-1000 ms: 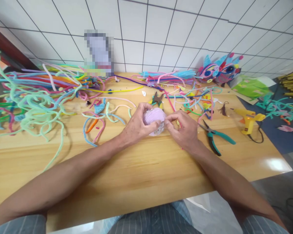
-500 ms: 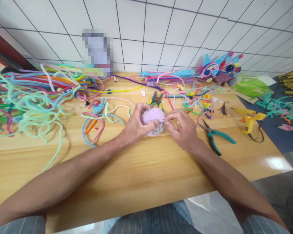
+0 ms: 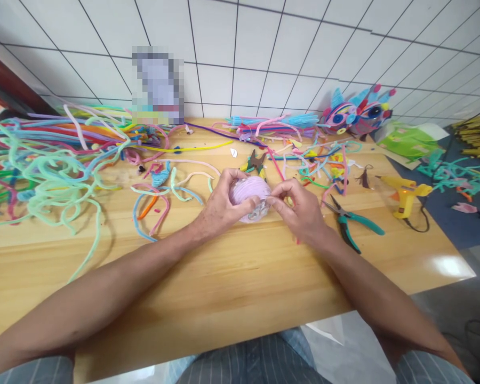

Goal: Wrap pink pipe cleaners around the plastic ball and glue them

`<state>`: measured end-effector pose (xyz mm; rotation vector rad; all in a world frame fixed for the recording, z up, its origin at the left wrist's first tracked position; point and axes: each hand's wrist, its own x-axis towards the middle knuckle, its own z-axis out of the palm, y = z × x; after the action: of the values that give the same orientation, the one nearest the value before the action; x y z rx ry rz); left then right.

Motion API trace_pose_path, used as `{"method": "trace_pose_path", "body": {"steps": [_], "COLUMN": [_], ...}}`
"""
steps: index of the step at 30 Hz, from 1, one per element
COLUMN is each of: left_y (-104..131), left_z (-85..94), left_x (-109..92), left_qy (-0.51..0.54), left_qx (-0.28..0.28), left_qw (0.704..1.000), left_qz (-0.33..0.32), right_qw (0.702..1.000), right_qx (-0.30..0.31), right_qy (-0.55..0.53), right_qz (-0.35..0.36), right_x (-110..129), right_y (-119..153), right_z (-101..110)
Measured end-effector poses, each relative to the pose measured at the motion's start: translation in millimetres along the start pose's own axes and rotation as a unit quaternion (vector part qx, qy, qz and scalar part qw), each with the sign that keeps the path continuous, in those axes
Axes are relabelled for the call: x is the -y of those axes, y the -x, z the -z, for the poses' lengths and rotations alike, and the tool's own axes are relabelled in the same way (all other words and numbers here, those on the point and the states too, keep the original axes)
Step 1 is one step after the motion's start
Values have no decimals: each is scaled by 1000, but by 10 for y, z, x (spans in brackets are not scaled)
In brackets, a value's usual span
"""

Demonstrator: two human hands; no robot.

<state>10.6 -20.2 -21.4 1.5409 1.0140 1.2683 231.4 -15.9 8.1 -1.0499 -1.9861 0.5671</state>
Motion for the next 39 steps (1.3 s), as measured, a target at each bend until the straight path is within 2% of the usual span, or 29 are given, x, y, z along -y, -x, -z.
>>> {"method": "trace_pose_path", "body": {"steps": [5,13,21,26,30,33,39], "left_y": [13,27,13,-54,-141,-172,-166], "left_z": [-1,-2,42,124,183,190,186], "left_x": [-17,16,60,-50,-170,-202,-151], "left_qy": [-20,2,8,60,30,0,16], "left_qx": [-1,13,47,92,129,126,111], "left_qw": [1000,1000,999,992,988,990,992], "left_qz": [-6,-12,19,69,77,64,55], "right_qw": [983,951,952,942,937,938,936], "right_qx": [-3,2,-3,7,16,12,17], "right_qy": [-139,-230,-224,-255,-267,-266,-278], "right_qz": [-118,-206,-208,-219,-223,-222,-216], "right_x": [70,112,60,-7,-21,-21,-60], "right_y": [-45,-98,-67,-50,-45,-47,-56], "right_z": [-26,-1,-39,-91,-112,-130,-145]}}
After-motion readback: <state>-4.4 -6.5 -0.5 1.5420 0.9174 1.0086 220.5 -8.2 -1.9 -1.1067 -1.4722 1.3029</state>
